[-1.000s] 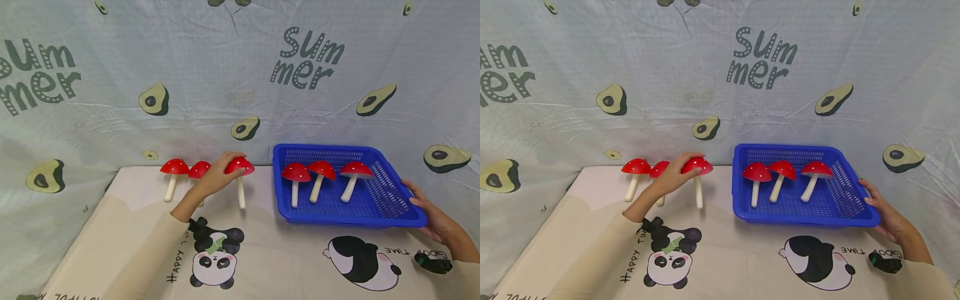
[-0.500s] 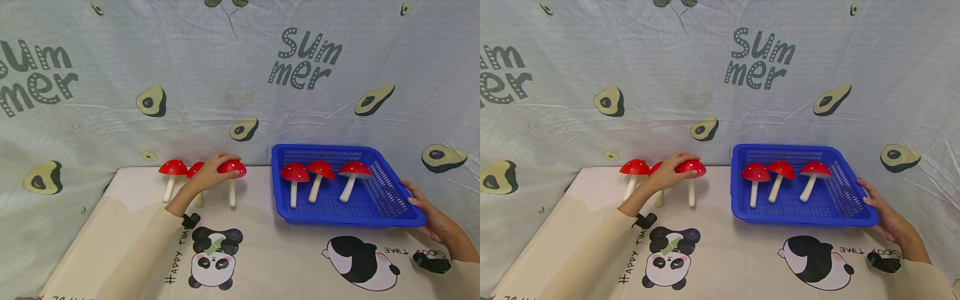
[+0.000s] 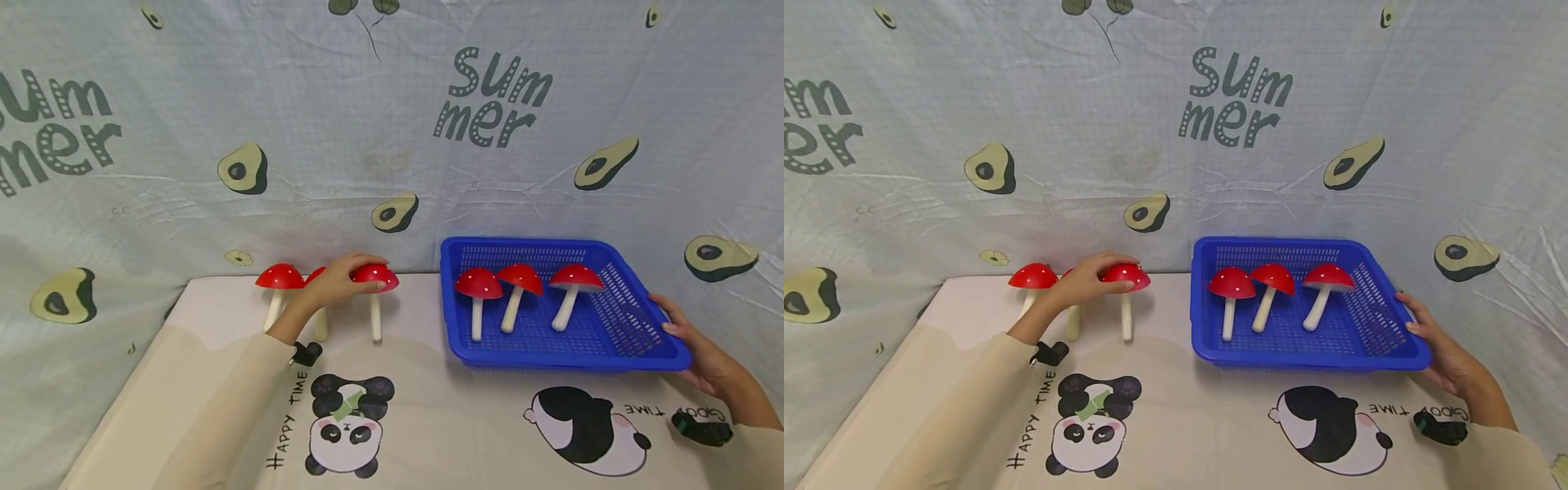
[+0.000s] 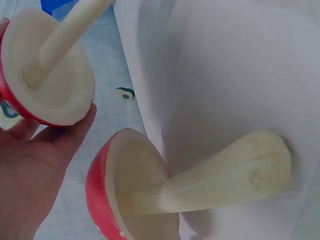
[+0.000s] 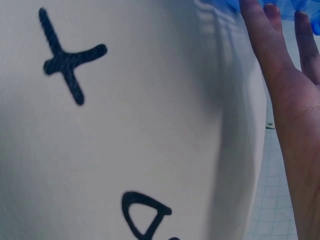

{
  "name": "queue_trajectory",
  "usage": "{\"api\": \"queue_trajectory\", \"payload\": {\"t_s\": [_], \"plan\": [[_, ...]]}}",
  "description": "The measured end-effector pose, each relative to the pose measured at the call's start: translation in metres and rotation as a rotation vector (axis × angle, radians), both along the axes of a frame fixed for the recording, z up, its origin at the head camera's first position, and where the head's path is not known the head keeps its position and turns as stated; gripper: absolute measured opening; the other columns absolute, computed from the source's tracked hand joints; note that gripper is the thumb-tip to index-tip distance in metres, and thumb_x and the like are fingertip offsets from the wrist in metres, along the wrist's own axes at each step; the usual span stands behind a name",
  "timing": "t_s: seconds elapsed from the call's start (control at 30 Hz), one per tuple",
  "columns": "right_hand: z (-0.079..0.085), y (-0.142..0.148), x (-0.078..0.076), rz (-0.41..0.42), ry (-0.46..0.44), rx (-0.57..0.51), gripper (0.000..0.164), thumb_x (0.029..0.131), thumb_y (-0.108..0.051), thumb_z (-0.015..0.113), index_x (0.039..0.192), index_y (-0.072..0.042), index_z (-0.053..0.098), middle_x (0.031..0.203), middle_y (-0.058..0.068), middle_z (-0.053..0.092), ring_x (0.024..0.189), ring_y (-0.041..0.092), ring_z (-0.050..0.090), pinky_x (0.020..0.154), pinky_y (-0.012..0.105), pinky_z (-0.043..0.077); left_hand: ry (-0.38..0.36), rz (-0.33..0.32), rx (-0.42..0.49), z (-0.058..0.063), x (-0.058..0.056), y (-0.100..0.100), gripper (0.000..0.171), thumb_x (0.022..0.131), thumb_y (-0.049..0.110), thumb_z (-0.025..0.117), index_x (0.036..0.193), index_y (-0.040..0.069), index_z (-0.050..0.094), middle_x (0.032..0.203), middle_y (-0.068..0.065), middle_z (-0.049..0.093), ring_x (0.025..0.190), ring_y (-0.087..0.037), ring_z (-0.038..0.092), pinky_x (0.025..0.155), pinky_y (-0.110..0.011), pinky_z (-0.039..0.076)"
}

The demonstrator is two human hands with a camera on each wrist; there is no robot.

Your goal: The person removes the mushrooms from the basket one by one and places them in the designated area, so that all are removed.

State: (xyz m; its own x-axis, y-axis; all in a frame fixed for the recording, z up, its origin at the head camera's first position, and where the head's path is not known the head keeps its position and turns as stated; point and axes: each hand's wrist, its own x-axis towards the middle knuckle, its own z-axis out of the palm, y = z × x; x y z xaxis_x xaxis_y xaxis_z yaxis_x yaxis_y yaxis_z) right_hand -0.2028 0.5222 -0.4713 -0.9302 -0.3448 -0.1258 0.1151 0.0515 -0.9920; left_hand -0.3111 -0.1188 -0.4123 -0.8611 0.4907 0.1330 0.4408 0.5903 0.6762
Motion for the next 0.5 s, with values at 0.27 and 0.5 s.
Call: {"api": "queue_trajectory", "payload": {"t_s": [0.27, 0.5], "plan": [[0.0, -0.0002, -0.0005, -0.002, 0.003, 0.003, 0.053, 0.106, -0.033, 0.031, 0.15, -0.058, 0.015, 0.124, -0.024, 0.052, 0.101, 0.013, 0.068, 0.08, 0.043, 0.062, -0.018, -0.018, -0.014, -0.0017, -0.0047, 0.0009, 0.054, 0.088, 0.033, 0.076, 0.139, 0.023, 0.061, 0.141, -0.007, 0.056, 0.13, -0.03, 0.049, 0.096, -0.049, 0.054], [0.0002, -0.0002, 0.0013, 0.002, -0.009, 0.001, 0.053, 0.106, -0.035, 0.03, 0.15, -0.059, 0.014, 0.123, -0.024, 0.053, 0.101, 0.014, 0.068, 0.08, 0.043, 0.062, -0.012, -0.03, -0.025, -0.004, -0.0076, 0.0008, 0.052, 0.09, 0.032, 0.074, 0.139, 0.022, 0.061, 0.14, -0.006, 0.057, 0.129, -0.029, 0.05, 0.098, -0.049, 0.053]]}}
